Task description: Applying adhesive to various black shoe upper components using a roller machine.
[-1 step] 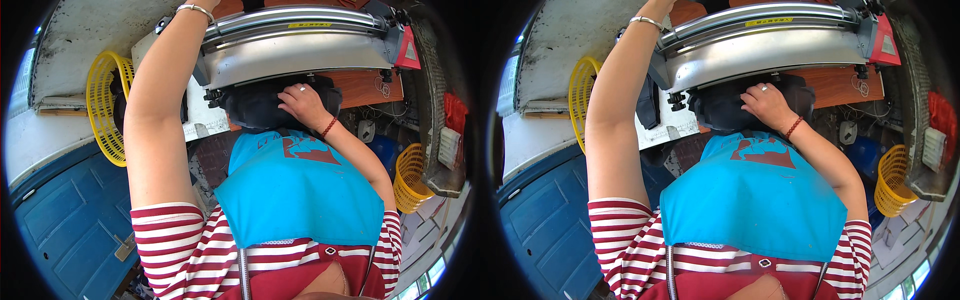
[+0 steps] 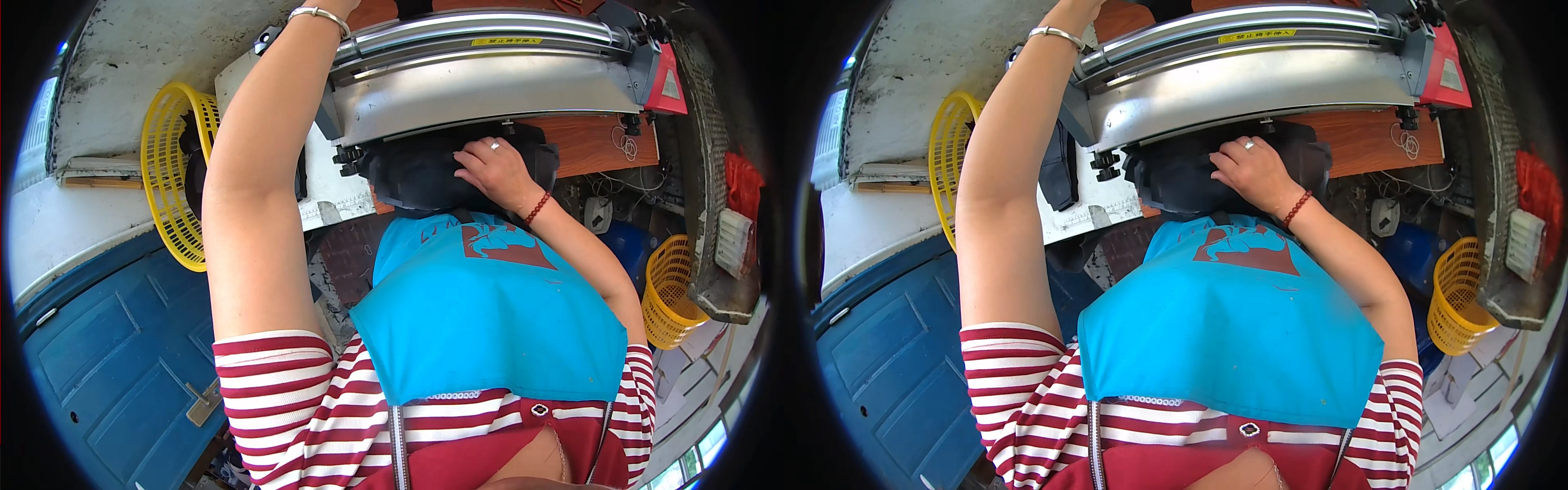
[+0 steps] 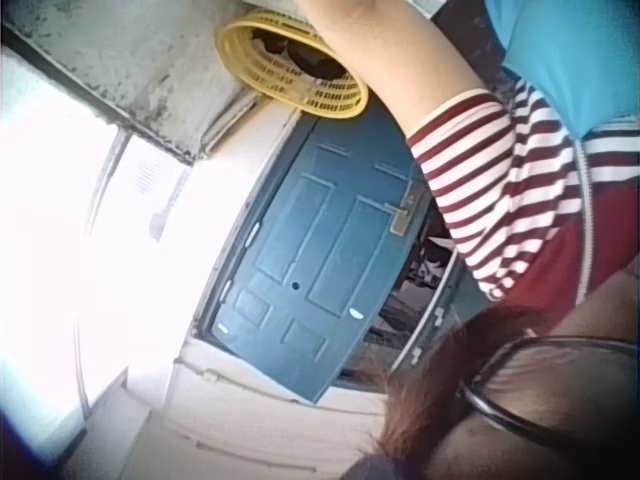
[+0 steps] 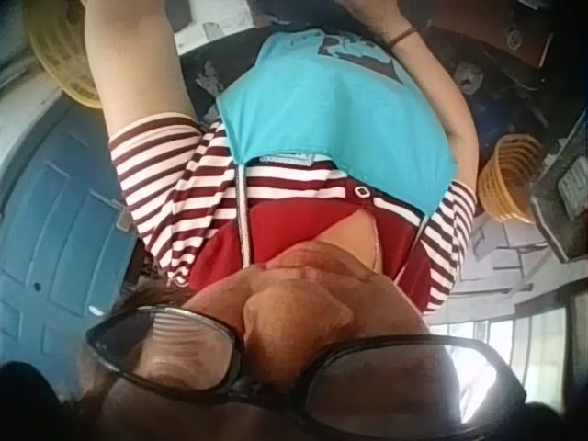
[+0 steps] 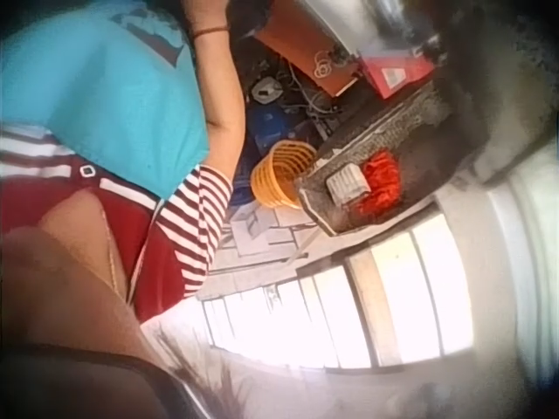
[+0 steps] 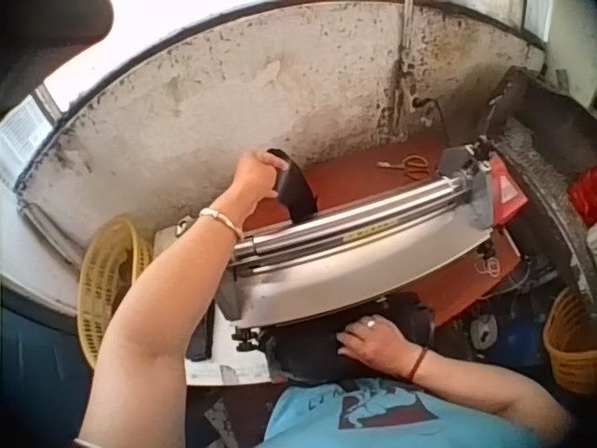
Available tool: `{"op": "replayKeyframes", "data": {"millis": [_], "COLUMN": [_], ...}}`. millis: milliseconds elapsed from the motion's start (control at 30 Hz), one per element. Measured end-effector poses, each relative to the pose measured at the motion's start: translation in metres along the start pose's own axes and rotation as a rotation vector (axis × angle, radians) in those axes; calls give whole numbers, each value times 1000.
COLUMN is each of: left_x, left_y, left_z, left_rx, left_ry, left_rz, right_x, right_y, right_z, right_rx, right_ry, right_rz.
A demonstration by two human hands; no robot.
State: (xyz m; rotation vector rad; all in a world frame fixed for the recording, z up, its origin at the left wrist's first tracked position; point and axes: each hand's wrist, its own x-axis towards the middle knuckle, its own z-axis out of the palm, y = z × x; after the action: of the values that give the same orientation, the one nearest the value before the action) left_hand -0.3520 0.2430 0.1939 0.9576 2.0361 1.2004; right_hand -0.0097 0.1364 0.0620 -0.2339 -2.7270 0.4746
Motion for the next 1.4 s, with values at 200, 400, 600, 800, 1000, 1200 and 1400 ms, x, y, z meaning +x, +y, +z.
{"op": "replayKeyframes", "data": {"millis": [200, 400, 600, 800, 1000, 1200, 1400], "left_x": [-10, -11, -9, -9, -26, -36, -8], "left_y": [8, 9, 6, -2, -24, -31, -37], "left_z": [-1, -1, 1, -2, 15, 39, 38], "left_rx": [48, 110, 50, 116, 499, 780, 624], "left_ry": [20, 49, 3, 7, 284, -246, -435], "left_rz": [-24, -2, -16, 18, 774, 294, 83], "right_x": [-3, -3, -3, 8, 21, 56, 76], "right_y": [0, -3, -3, -8, -3, 37, 53], "right_z": [0, -2, -1, -23, -70, -72, -74], "right_rx": [-77, -94, -78, 94, 789, 812, 465], "right_ry": [53, 65, 76, 130, 250, 247, 187], "right_rz": [-17, -23, -8, -21, 656, 814, 741]}}
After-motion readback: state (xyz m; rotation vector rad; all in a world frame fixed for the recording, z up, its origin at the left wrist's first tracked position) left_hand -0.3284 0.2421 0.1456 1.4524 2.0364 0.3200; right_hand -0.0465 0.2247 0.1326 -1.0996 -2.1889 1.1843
